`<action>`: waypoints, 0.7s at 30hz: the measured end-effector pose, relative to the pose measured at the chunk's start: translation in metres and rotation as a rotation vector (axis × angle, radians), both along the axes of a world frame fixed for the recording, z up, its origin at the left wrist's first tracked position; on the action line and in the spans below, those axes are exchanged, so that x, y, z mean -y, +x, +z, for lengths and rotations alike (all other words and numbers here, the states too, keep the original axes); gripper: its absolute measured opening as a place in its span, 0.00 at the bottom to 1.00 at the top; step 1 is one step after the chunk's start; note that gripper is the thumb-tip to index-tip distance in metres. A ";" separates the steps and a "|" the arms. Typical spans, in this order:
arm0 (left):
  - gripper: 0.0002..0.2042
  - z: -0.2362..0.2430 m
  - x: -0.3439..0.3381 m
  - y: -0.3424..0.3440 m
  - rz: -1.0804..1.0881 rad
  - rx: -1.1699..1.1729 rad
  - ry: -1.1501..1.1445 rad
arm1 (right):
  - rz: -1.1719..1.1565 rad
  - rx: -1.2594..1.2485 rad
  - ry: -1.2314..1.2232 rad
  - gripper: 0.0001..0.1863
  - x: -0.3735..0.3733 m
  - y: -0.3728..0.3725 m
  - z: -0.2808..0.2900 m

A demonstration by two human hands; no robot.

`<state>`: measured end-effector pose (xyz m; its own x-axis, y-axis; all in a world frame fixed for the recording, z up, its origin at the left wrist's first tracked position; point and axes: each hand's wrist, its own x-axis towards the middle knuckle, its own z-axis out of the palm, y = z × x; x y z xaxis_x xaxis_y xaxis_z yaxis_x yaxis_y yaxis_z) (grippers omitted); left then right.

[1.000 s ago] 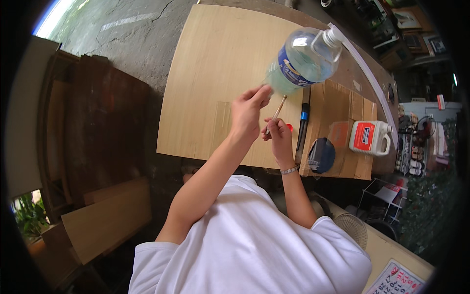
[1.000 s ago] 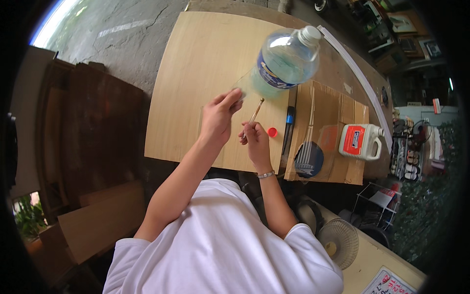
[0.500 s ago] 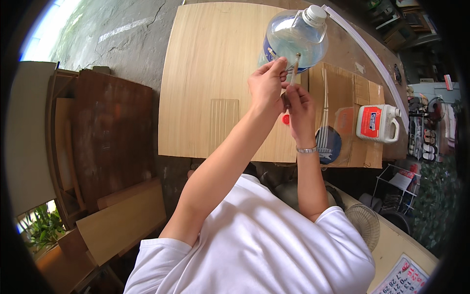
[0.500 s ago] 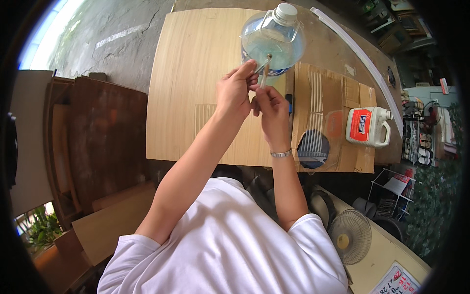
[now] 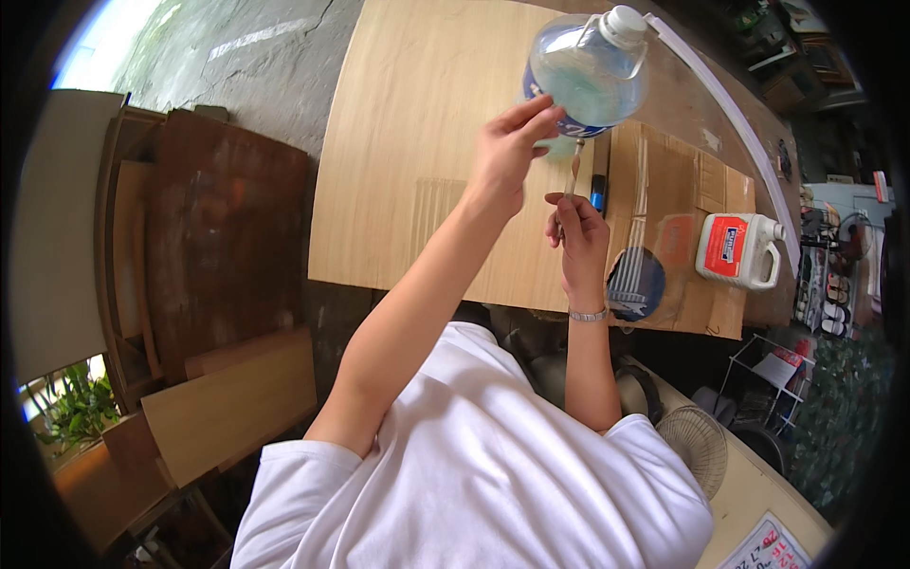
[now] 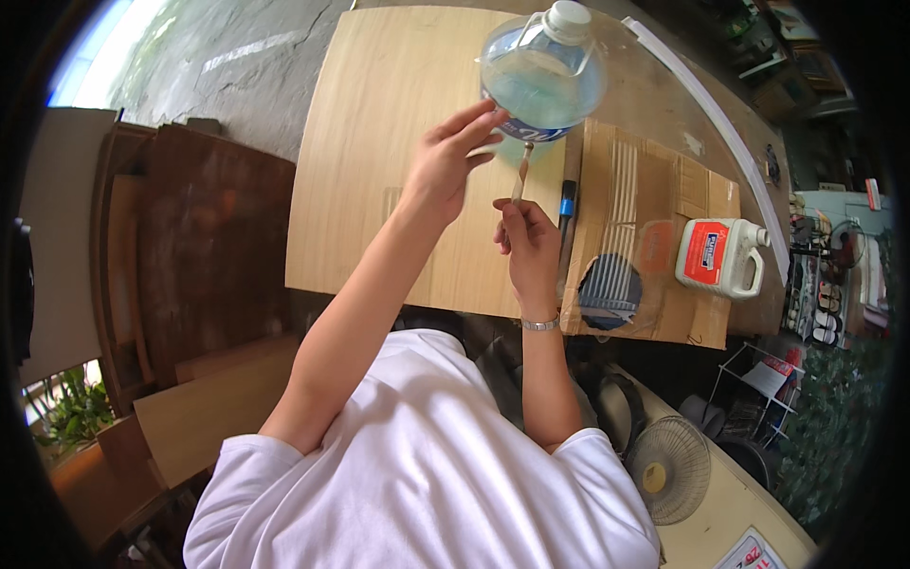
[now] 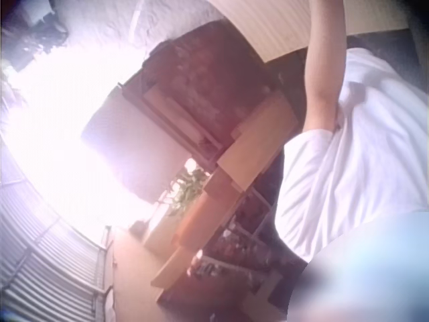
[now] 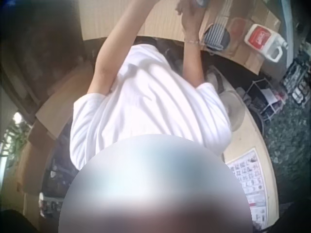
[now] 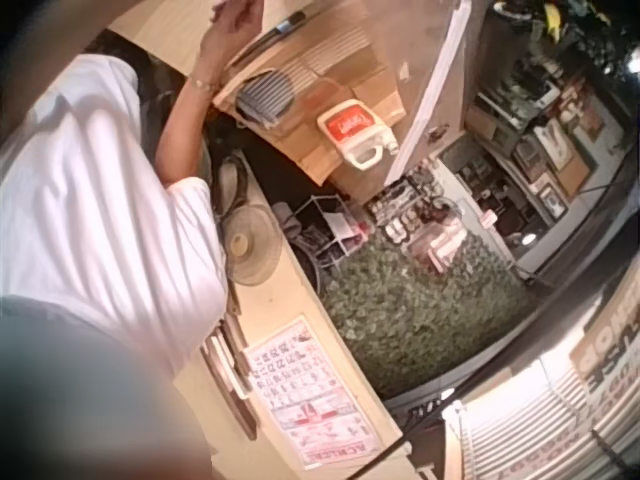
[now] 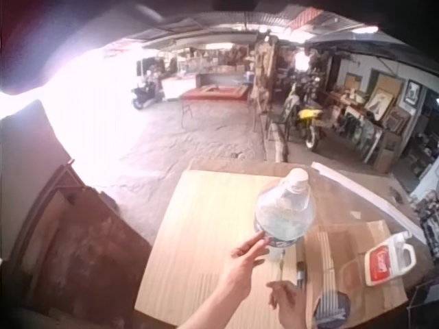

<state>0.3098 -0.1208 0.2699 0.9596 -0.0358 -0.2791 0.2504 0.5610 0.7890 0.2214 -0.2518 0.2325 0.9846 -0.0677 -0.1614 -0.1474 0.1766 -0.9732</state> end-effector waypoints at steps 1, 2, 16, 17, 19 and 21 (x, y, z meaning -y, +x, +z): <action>0.17 -0.013 -0.015 -0.014 -0.014 0.031 0.058 | 0.008 -0.011 -0.011 0.13 -0.001 -0.005 -0.006; 0.16 -0.029 -0.032 -0.030 -0.019 -0.044 0.172 | 0.013 -0.007 -0.011 0.12 -0.001 -0.011 -0.013; 0.15 -0.227 -0.160 -0.268 0.451 -0.923 0.077 | 0.385 0.139 -0.327 0.08 -0.084 0.026 -0.123; 0.15 -0.230 -0.154 -0.269 0.440 -0.940 0.035 | 0.402 0.190 -0.462 0.09 -0.093 0.037 -0.132; 0.16 -0.233 -0.143 -0.265 0.410 -0.954 -0.047 | 0.428 0.532 -0.754 0.11 -0.111 0.062 -0.148; 0.14 -0.232 -0.132 -0.262 0.443 -0.926 -0.089 | 0.478 0.678 -0.968 0.12 -0.123 0.077 -0.163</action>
<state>0.0479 0.0107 0.0376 0.3014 0.2125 -0.9295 0.4956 0.7979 0.3431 0.2985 -0.1288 0.0695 0.8089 0.5069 0.2978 0.5751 -0.5774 -0.5795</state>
